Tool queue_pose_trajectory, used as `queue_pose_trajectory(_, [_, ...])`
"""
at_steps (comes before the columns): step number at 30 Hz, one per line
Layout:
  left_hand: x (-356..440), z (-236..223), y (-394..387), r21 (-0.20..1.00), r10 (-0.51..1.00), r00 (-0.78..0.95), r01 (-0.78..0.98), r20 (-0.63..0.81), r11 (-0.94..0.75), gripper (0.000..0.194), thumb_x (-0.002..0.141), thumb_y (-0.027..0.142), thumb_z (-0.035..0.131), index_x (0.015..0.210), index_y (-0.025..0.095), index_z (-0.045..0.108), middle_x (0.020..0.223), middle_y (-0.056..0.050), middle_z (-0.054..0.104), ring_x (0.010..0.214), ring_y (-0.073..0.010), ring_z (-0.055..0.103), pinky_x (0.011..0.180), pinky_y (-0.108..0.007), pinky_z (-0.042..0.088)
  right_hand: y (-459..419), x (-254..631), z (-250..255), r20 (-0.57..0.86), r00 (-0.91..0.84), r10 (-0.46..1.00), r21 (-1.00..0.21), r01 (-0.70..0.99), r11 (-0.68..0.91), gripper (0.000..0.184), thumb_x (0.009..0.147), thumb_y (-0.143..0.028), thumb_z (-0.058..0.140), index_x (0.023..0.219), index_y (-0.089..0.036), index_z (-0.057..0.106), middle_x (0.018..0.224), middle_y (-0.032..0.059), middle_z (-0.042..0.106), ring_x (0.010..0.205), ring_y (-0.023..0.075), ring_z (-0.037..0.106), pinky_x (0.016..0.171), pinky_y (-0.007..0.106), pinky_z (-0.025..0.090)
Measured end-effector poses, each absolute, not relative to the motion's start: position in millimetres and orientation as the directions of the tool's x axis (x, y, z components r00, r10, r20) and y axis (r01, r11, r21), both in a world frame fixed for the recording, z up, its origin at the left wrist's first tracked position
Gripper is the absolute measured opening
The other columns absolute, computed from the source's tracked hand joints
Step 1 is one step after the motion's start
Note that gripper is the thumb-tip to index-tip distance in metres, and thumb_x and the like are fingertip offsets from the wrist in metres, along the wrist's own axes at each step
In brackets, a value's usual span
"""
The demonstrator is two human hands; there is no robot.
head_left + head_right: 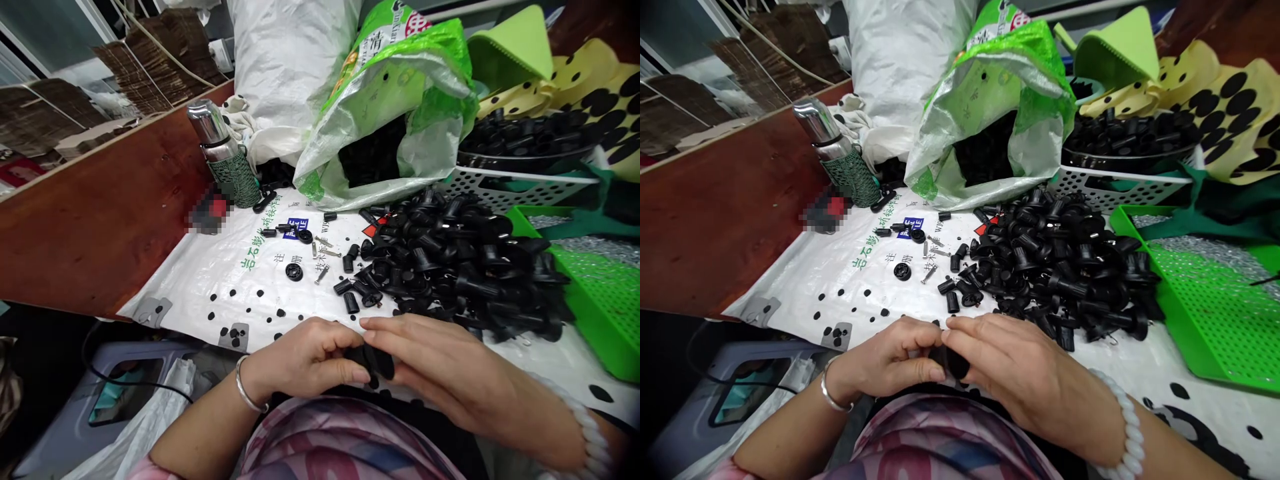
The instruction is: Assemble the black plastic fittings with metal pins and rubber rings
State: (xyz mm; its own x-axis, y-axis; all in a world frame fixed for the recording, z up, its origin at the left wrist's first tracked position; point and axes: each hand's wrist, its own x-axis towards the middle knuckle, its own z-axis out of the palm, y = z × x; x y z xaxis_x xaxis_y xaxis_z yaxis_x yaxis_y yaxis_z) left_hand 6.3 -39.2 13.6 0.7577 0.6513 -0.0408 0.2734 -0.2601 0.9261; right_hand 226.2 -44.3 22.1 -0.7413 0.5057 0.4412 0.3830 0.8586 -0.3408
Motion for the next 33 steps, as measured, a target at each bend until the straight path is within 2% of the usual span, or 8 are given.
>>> queue_pose_trajectory(4, [4.4,12.7,-38.6,0.972,0.586,0.802,0.214,-0.118,-0.098,0.029,0.082,0.038,0.053,0.082,0.01,0.058,0.063,0.0,0.047,0.056,-0.009,0.04,0.052,-0.019,0.036,-50.9,231.5,17.9,0.399,-0.813,0.423,-0.195,0.375,0.906,0.045,0.086,-0.017,0.046,0.131,-0.015,0.04,0.122,0.0108,0.057,0.109,0.0209,0.056,0.09,0.034,0.048])
queue_pose_trajectory(7, [6.5,11.7,-38.9,0.984,0.565,0.814,0.175,-0.133,-0.02,0.031,0.081,0.041,0.053,0.078,0.01,0.057,0.06,0.002,0.043,0.053,-0.0082,0.036,0.048,-0.019,0.034,-52.7,228.5,16.2,0.409,-0.82,0.402,-0.172,0.363,0.916,0.043,0.088,-0.019,0.044,0.13,-0.01,0.038,0.119,0.013,0.059,0.106,0.0219,0.057,0.087,0.034,0.048])
queue_pose_trajectory(11, [10.0,10.8,-41.5,0.94,0.665,0.745,0.257,-0.045,-0.223,0.026,0.084,0.035,0.051,0.073,0.012,0.055,0.06,0.002,0.045,0.053,-0.0085,0.038,0.05,-0.02,0.033,-50.4,215.7,20.3,0.436,-0.718,0.543,-0.329,0.434,0.838,0.022,0.091,-0.026,0.04,0.105,-0.015,0.054,0.087,0.0076,0.069,0.073,0.0167,0.065,0.063,0.026,0.05])
queue_pose_trajectory(16, [13.6,6.6,-43.5,0.742,0.767,0.614,0.423,0.187,-0.52,0.022,0.087,0.03,0.043,0.086,0.013,0.057,0.068,-0.004,0.056,0.062,-0.0134,0.049,0.059,-0.024,0.039,-53.3,204.7,18.9,0.402,-0.551,0.731,-0.499,0.538,0.679,0.017,0.09,-0.03,0.043,0.091,-0.017,0.053,0.064,0.0006,0.064,0.052,0.0131,0.06,0.047,0.024,0.043])
queue_pose_trajectory(19, [17.1,-0.8,-42.3,0.599,0.758,0.569,0.498,0.319,-0.627,0.021,0.088,0.026,0.04,0.093,0.013,0.056,0.069,-0.005,0.057,0.062,-0.0152,0.051,0.058,-0.026,0.04,-56.6,201.0,13.6,0.366,-0.444,0.818,-0.608,0.551,0.572,0.017,0.089,-0.03,0.045,0.097,-0.016,0.052,0.062,-0.0007,0.064,0.05,0.0121,0.06,0.047,0.022,0.043])
queue_pose_trajectory(23, [21.6,-8.2,-39.5,0.439,0.726,0.57,0.579,0.385,-0.687,0.022,0.088,0.022,0.036,0.096,0.011,0.054,0.071,-0.006,0.057,0.064,-0.0164,0.051,0.058,-0.028,0.043,-56.9,198.4,13.2,0.201,-0.366,0.909,-0.727,0.566,0.389,0.018,0.087,-0.032,0.048,0.096,-0.017,0.052,0.058,-0.0039,0.062,0.048,0.0103,0.058,0.046,0.02,0.043])
queue_pose_trajectory(29, [24.6,-5.7,-36.6,0.384,0.703,0.562,0.59,0.436,-0.71,0.024,0.089,0.026,0.038,0.096,0.012,0.055,0.07,-0.006,0.058,0.063,-0.0158,0.053,0.058,-0.028,0.045,-53.6,205.2,20.1,0.148,-0.409,0.9,-0.726,0.573,0.38,0.021,0.088,-0.032,0.044,0.102,-0.018,0.05,0.058,-0.0044,0.06,0.047,0.0097,0.054,0.045,0.02,0.039])
queue_pose_trajectory(33, [26.6,-5.9,-36.9,0.36,0.709,0.56,0.614,0.429,-0.703,0.022,0.088,0.027,0.043,0.097,0.012,0.056,0.075,-0.007,0.061,0.068,-0.0165,0.057,0.061,-0.028,0.048,-53.5,210.7,16.2,0.012,-0.409,0.912,-0.792,0.553,0.259,0.031,0.087,-0.037,0.046,0.112,-0.019,0.048,0.063,-0.0033,0.062,0.05,0.01,0.055,0.045,0.02,0.04])
